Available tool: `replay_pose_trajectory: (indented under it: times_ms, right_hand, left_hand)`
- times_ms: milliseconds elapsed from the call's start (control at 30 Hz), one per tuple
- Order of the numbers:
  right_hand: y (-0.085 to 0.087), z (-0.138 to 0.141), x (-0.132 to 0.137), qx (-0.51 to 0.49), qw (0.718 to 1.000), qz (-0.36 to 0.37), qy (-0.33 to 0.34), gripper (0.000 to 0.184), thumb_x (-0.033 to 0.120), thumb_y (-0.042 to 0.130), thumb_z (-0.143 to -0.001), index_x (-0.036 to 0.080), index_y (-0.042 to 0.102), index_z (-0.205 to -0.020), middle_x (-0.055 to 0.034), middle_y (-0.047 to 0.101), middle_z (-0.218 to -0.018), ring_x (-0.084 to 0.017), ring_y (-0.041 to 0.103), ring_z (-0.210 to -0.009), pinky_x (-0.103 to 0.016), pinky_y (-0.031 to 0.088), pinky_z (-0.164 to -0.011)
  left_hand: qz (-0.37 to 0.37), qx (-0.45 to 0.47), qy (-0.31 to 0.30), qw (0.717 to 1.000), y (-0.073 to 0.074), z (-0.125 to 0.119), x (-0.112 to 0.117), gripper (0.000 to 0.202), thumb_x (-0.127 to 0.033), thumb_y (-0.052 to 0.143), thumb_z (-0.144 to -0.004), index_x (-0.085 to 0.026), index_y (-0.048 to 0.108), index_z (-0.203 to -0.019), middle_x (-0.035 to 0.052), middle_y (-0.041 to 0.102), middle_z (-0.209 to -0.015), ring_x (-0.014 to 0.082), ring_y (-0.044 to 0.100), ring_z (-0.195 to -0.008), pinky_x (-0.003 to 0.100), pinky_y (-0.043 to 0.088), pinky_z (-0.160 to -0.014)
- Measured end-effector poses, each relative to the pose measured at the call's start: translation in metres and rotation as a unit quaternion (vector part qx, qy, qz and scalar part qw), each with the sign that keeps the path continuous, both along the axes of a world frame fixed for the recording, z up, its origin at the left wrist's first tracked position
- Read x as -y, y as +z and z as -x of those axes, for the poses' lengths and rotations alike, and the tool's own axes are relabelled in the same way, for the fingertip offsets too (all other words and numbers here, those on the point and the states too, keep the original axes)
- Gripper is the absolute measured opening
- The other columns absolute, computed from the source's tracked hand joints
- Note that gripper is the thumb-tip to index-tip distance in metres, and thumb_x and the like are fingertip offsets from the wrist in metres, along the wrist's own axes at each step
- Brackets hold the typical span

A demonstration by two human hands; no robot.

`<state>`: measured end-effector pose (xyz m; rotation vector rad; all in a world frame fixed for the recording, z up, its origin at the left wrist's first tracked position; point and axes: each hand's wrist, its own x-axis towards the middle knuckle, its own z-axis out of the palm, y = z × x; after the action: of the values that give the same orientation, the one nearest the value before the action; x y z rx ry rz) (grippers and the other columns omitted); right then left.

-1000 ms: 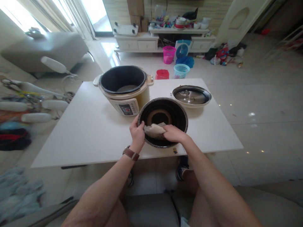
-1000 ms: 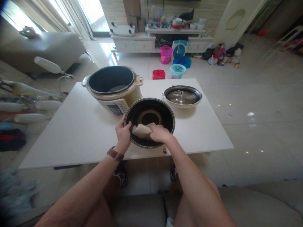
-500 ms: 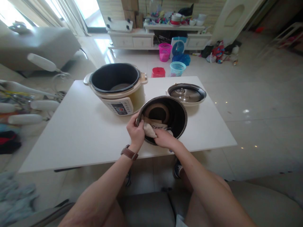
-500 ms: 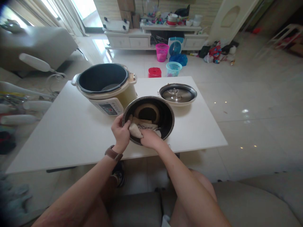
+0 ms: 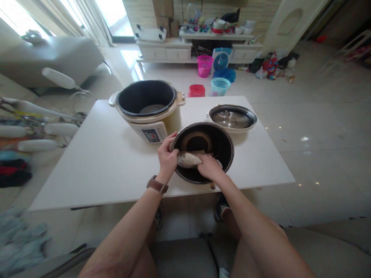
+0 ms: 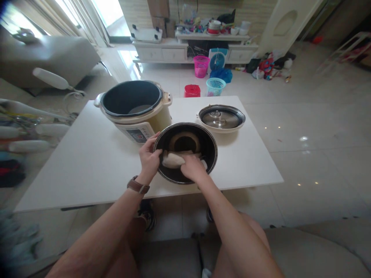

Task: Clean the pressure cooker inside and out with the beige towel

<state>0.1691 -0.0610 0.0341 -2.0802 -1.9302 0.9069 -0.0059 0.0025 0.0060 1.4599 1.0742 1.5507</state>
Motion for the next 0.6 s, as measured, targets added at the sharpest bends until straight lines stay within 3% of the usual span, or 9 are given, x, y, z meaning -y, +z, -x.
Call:
replay_pose_trajectory:
  times_ms: [133, 200, 300, 367, 500, 600]
  right_hand:
    - [-0.009, -0.003, -0.01, -0.098, 0.982, -0.075, -0.139, 0.05, 0.018, 0.048, -0.083, 0.024, 0.074, -0.125, -0.0074, 0.079, -0.121, -0.03, 0.069, -0.118, -0.037, 0.052, -0.099]
    - [-0.016, 0.004, -0.012, -0.167, 0.967, -0.114, -0.154, 0.049, 0.021, 0.048, -0.085, 0.02, 0.073, -0.127, -0.0071, 0.079, -0.119, -0.029, 0.07, -0.116, -0.035, 0.052, -0.097]
    - [-0.024, 0.021, -0.01, -0.231, 0.965, -0.113, -0.056, 0.046, 0.021, 0.05, -0.086, 0.019, 0.073, -0.126, -0.0066, 0.078, -0.124, -0.027, 0.069, -0.117, -0.034, 0.052, -0.1]
    - [-0.024, 0.029, -0.008, -0.207, 0.974, -0.091, 0.025, 0.043, 0.017, 0.051, -0.086, 0.02, 0.074, -0.122, -0.0081, 0.077, -0.127, -0.025, 0.069, -0.12, -0.033, 0.051, -0.103]
    - [-0.012, 0.026, -0.005, -0.036, 0.995, -0.013, 0.092, 0.044, 0.013, 0.052, -0.085, 0.023, 0.076, -0.121, -0.0104, 0.077, -0.125, -0.027, 0.07, -0.12, -0.035, 0.051, -0.099]
    - [-0.002, 0.014, -0.003, 0.093, 0.988, 0.03, 0.117, 0.047, 0.017, 0.055, -0.085, 0.027, 0.075, -0.126, -0.0118, 0.078, -0.125, -0.032, 0.072, -0.117, -0.04, 0.052, -0.095]
  left_hand:
    - [0.0, 0.016, 0.013, 1.0, 0.002, -0.011, 0.011, 0.037, -0.007, 0.061, -0.075, -0.021, 0.075, -0.106, 0.0062, 0.077, -0.125, 0.0252, 0.069, -0.123, 0.045, 0.05, -0.115]
    - [-0.009, 0.024, 0.034, 0.999, 0.002, -0.016, 0.015, 0.029, -0.012, 0.064, -0.082, -0.02, 0.075, -0.107, 0.0065, 0.078, -0.122, 0.024, 0.07, -0.121, 0.044, 0.051, -0.114]
    - [-0.022, 0.03, 0.057, 0.998, 0.002, -0.022, 0.017, 0.02, -0.019, 0.065, -0.089, -0.02, 0.075, -0.106, 0.0077, 0.078, -0.12, 0.0229, 0.071, -0.118, 0.042, 0.052, -0.112]
    - [-0.028, 0.031, 0.068, 0.997, 0.001, -0.022, 0.016, 0.018, -0.019, 0.066, -0.089, -0.019, 0.075, -0.105, 0.0079, 0.078, -0.116, 0.0223, 0.072, -0.116, 0.041, 0.053, -0.11]
    - [-0.023, 0.04, 0.089, 0.995, -0.001, -0.017, 0.011, 0.012, -0.017, 0.066, -0.087, -0.019, 0.071, -0.097, 0.0075, 0.078, -0.11, 0.0218, 0.072, -0.111, 0.039, 0.054, -0.105]
    - [-0.01, 0.055, 0.089, 0.994, -0.002, -0.011, 0.006, 0.013, -0.011, 0.067, -0.079, -0.02, 0.064, -0.088, 0.0063, 0.077, -0.108, 0.022, 0.072, -0.11, 0.039, 0.054, -0.104]
